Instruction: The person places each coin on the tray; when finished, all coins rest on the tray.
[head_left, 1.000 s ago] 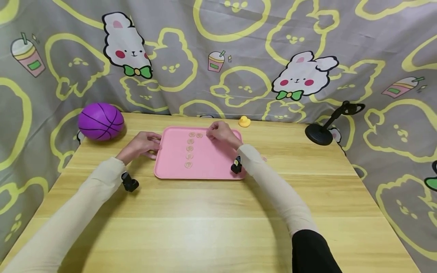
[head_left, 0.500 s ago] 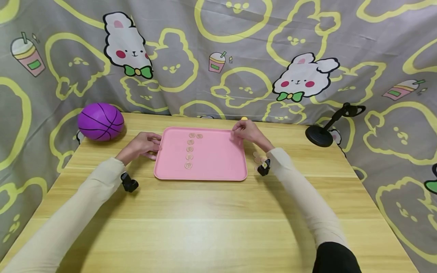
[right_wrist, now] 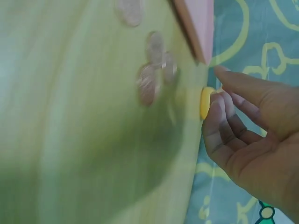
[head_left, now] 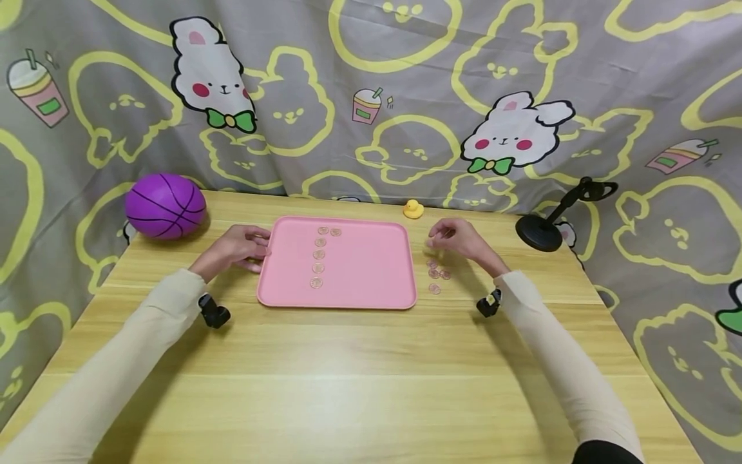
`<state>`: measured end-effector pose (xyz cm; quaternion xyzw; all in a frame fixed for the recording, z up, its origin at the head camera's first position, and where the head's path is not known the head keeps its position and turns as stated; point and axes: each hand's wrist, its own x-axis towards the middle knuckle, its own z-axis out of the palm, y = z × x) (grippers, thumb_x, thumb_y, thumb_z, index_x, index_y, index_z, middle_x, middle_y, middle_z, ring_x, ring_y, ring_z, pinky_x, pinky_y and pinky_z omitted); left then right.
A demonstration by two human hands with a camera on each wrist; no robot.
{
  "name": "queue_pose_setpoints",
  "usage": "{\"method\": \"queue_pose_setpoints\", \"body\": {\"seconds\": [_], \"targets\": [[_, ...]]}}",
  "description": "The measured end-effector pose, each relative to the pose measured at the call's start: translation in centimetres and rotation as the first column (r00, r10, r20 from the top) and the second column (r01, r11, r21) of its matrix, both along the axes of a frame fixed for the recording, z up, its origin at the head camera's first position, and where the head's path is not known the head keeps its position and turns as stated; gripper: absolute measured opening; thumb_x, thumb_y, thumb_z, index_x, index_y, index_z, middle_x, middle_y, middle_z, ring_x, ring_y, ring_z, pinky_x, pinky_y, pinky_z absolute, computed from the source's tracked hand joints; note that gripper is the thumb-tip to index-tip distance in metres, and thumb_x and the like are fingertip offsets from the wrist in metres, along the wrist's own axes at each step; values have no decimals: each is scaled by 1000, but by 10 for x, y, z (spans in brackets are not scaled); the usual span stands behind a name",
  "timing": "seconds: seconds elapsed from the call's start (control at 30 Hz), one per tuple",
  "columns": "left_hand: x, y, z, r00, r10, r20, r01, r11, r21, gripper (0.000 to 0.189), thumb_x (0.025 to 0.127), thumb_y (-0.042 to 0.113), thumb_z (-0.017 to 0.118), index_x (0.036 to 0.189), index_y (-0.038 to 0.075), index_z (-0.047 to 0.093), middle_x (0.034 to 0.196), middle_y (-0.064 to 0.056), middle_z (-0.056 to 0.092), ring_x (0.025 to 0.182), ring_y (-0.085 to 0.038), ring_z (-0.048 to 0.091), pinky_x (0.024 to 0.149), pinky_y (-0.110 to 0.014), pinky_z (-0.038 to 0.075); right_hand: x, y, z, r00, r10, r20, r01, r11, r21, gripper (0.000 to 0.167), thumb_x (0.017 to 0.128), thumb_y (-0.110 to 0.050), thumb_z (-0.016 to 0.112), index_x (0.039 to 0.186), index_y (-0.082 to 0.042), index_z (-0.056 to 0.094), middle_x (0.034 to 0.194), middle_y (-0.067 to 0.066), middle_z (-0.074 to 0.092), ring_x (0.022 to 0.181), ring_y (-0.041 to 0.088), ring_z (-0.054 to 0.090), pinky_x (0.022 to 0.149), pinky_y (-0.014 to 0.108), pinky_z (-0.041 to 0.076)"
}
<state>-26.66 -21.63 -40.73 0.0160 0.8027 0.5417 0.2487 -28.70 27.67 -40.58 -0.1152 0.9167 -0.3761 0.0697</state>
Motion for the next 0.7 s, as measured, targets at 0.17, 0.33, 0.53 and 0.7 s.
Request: {"method": "queue_pose_setpoints", "body": {"seconds": [0.17, 0.33, 0.53, 0.7], "targets": [[-2, 0, -2, 1000, 3, 14, -3, 1000, 2, 64, 102, -1, 59, 157, -13, 28, 151, -39, 44, 82, -6, 68, 76, -29, 68, 12, 10, -9, 998, 42, 50, -43, 999, 14, 26, 93, -8, 80, 110, 8, 69, 99, 19, 70, 86, 20, 60, 68, 16, 51], [-6, 1, 1, 1000, -4, 14, 4, 1000, -1, 64, 102, -2, 59, 157, -13, 28, 148, -37, 46, 83, -7, 68, 77, -30, 68, 19, 15, -22, 997, 35, 71, -35, 999, -3, 31, 92, -10, 81, 111, 10, 67, 100, 20, 70, 85, 17, 60, 68, 14, 51], [-7, 3, 1, 1000, -5, 17, 5, 1000, -17, 63, 102, -3, 58, 156, -14, 29, 145, -35, 47, 83, -8, 67, 76, -29, 68, 24, 11, -27, 998, -45, 52, 43, 998, 42, 23, 94, -14, 80, 105, 4, 70, 95, 15, 71, 80, 15, 59, 66, 15, 50], [-3, 1, 0, 1000, 2, 11, -2, 1000, -13, 63, 101, -4, 57, 156, -15, 28, 146, -37, 46, 83, -9, 67, 76, -30, 68, 20, 2, -23, 998, -37, 50, 31, 993, 111, 20, 95, -15, 79, 98, 2, 70, 88, 11, 69, 73, 15, 57, 61, 19, 47]]}}
